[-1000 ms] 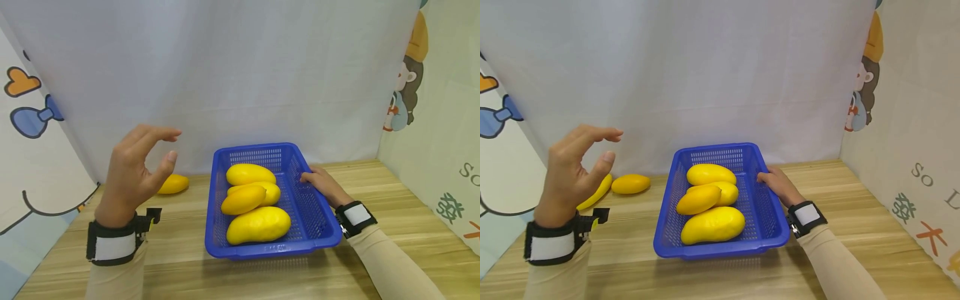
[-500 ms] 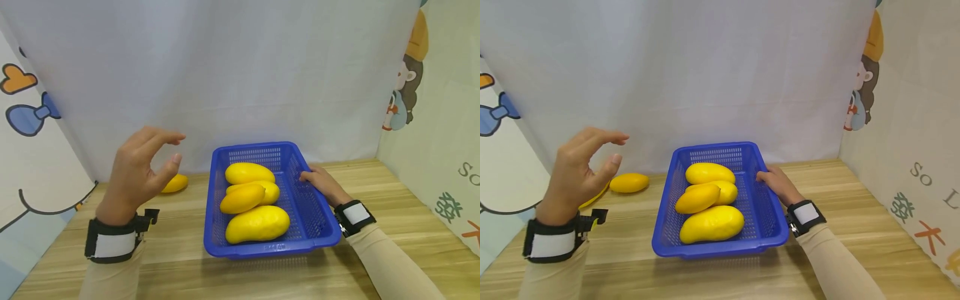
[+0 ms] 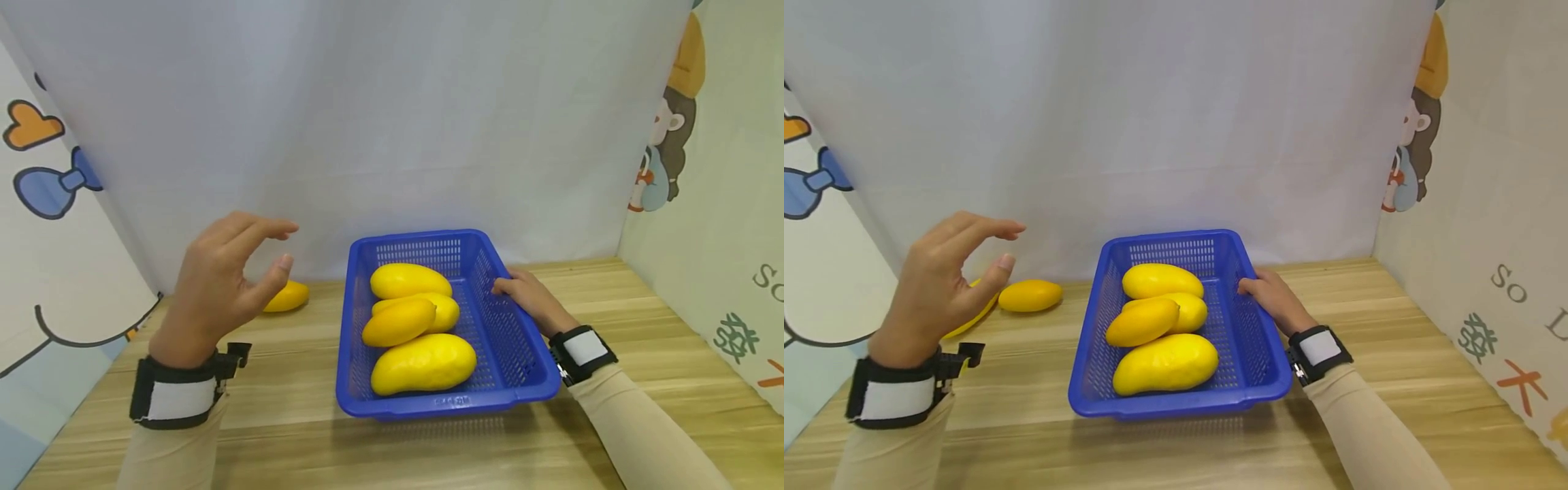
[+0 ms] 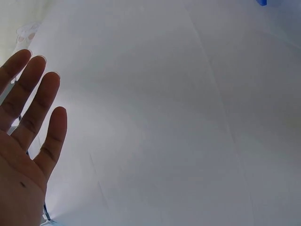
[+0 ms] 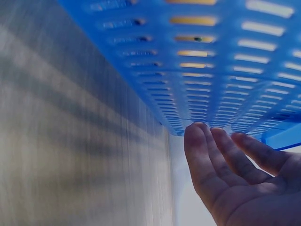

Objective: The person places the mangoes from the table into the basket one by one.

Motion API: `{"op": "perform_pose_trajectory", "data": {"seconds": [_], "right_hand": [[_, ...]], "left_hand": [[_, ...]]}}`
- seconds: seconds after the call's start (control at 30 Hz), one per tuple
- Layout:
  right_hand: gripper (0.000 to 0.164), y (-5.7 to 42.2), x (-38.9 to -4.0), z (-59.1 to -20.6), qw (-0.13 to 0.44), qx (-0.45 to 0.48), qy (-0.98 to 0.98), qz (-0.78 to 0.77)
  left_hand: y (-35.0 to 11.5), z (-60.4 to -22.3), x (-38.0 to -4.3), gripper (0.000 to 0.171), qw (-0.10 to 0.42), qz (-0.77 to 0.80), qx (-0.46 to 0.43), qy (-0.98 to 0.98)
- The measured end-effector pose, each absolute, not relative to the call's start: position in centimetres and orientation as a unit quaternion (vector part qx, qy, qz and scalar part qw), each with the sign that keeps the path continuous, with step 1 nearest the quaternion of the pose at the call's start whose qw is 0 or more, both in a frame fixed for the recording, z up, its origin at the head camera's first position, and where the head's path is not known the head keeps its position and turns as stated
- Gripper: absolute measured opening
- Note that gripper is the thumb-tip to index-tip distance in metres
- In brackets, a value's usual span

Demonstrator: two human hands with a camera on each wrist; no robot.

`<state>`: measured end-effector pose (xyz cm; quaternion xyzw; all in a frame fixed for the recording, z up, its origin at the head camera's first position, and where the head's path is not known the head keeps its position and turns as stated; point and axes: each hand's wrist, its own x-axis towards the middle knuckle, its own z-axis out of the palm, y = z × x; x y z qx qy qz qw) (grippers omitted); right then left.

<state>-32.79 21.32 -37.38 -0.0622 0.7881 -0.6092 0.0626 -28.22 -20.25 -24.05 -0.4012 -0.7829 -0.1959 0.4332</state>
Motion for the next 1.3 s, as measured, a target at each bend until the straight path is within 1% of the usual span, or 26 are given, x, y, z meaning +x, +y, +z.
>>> {"op": "perform_pose_trajectory", "data": {"seconds": [0.23, 0.43, 0.8, 1.03, 1.3], "right_hand": [[0.043, 21.4, -32.8, -37.4, 0.065, -0.060, 0.787, -0.611], [0.043, 21.3, -32.7, -37.4, 0.065, -0.061, 0.788, -0.609], [0.042, 21.3, -32.8, -37.4, 0.060, -0.058, 0.794, -0.602], [0.041, 21.3, -32.7, -37.5, 0.059, -0.062, 0.796, -0.600], [0.045, 21.3, -32.7, -37.3, 0.064, -0.066, 0.793, -0.602]], "left_hand": [[-21.0, -25.4, -30.4, 0.035, 0.429, -0.179, -0.372, -0.804], [-22.0, -27.1, -32.5, 0.032, 0.401, -0.161, -0.341, -0.835], [-22.4, -27.8, -33.4, 0.031, 0.383, -0.163, -0.310, -0.855], [-23.0, -29.3, -35.4, 0.032, 0.366, -0.168, -0.289, -0.869], [-23.8, -31.3, -37.2, 0.032, 0.329, -0.159, -0.256, -0.895]]}}
